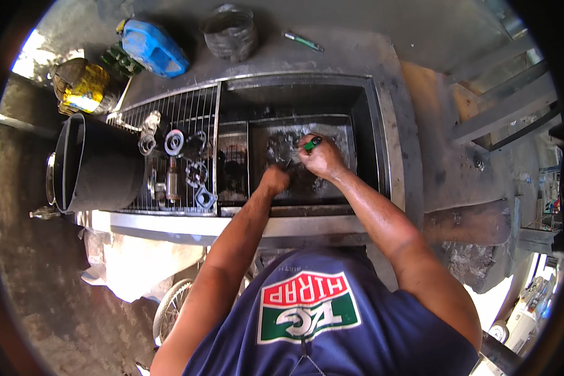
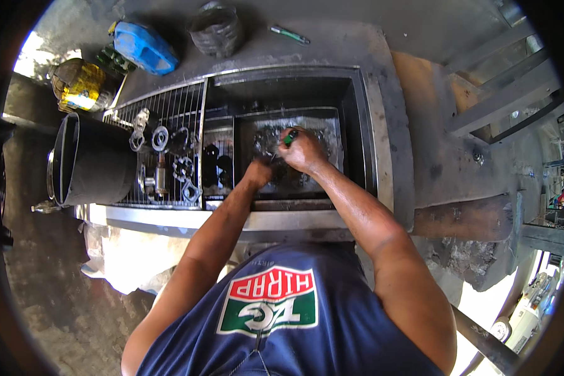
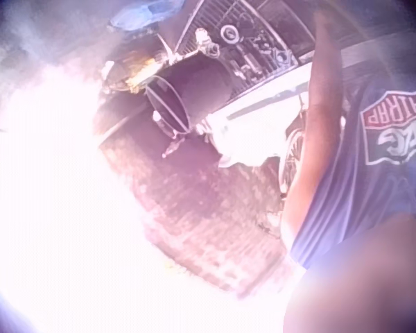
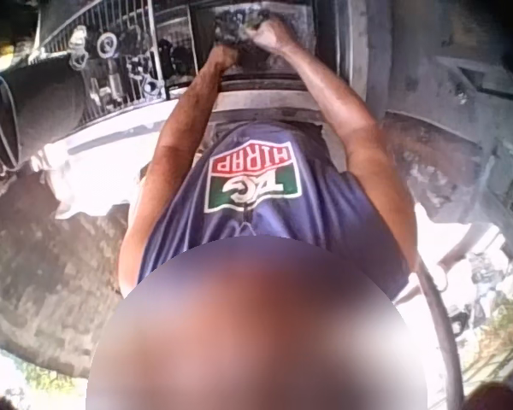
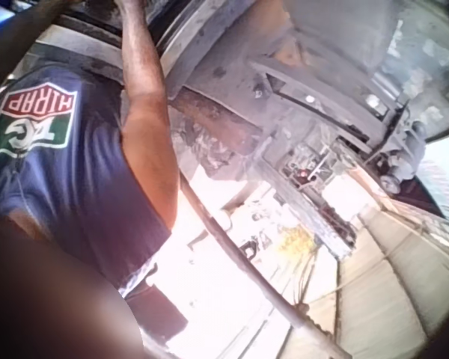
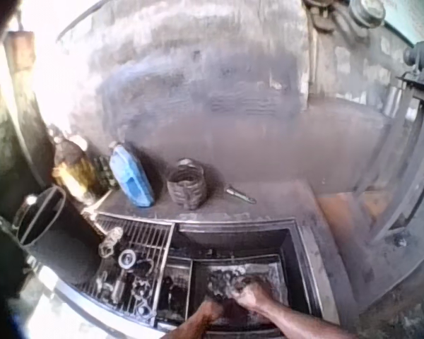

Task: The person scrubs several small mechanical parts in a sink using a green brush and liquid. The person repeatedly scrubs the parts, rinses them, and places them on a metal rack to the left. The person handles the parts one at a time, turning them over to scrub different sides.

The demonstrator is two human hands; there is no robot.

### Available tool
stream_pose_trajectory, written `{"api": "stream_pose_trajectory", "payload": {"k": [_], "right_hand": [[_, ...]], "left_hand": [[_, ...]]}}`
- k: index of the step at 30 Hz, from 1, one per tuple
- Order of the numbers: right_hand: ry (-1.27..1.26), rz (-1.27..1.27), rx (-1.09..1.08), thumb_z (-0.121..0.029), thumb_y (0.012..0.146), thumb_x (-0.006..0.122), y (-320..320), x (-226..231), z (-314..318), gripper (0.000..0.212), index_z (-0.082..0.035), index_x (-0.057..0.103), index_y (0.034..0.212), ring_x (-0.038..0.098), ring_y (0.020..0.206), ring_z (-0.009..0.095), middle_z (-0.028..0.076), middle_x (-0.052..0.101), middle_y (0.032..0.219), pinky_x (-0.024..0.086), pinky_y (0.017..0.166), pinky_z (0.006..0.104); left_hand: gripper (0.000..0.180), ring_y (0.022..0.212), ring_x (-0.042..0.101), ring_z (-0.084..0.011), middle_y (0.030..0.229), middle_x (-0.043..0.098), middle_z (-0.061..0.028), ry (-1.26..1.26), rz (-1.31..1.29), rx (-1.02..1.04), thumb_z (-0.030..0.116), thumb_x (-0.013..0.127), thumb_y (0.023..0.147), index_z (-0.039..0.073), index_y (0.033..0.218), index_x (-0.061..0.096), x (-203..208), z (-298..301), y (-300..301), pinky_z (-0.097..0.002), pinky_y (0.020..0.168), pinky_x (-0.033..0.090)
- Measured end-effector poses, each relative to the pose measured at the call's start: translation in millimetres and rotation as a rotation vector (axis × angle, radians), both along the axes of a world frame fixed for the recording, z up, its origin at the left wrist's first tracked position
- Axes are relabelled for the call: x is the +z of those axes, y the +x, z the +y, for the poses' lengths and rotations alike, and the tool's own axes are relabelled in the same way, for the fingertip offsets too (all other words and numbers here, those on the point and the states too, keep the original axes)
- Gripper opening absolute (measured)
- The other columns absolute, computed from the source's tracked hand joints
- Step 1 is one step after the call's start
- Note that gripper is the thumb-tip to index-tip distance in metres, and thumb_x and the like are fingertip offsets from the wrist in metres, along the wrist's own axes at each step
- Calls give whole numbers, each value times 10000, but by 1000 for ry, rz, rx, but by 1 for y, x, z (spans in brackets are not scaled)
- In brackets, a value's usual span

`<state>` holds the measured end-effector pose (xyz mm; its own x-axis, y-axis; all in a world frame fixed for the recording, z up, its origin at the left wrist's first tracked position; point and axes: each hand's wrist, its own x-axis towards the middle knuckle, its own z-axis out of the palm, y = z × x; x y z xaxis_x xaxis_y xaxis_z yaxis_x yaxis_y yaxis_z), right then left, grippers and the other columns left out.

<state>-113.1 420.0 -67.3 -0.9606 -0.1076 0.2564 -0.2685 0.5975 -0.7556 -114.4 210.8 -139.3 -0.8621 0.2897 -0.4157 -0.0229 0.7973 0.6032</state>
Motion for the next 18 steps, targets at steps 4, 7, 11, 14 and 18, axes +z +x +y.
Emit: {"api": "stream_pose_trajectory", "payload": {"k": [4,7,11,14,18], "right_hand": [[33,-405,99,-190,912,723,-5,-45,3,194,-52,730,1047,732,959,332,151,761,991,570,855,423],[164,-183,-171,-217,932,710,-10,-92,34,203,-53,732,1049,720,950,339,155,759,998,559,845,419],[233,-582,63,-247,953,698,-16,-90,55,206,-60,738,1029,724,973,366,161,767,1039,559,837,417],[50,-441,-79,-246,956,702,-14,-50,22,207,-56,738,1030,736,979,345,119,778,1045,556,852,404],[0,-379,146,-374,944,741,5,-30,-4,307,-97,767,1073,765,1005,293,184,785,1058,583,910,400]], "left_hand": [[472,1201,665,-456,1209,715,-305,-116,90,-286,409,651,975,-20,1154,737,-19,1,-2,-484,1049,521],[432,1126,688,-450,1136,725,-282,22,60,3,411,629,1009,3,1094,741,-4,1,-1,-512,953,544],[477,1143,686,-457,1176,722,-298,42,-73,82,451,592,1027,9,1146,730,12,4,-4,-510,977,535],[508,1242,643,-445,1243,698,-314,44,-66,39,448,636,1009,-4,1225,718,12,5,-5,-493,1056,503],[519,1284,621,-448,1266,689,-315,-99,-101,-94,448,692,967,45,1294,704,12,8,-6,-452,1098,495]]}}
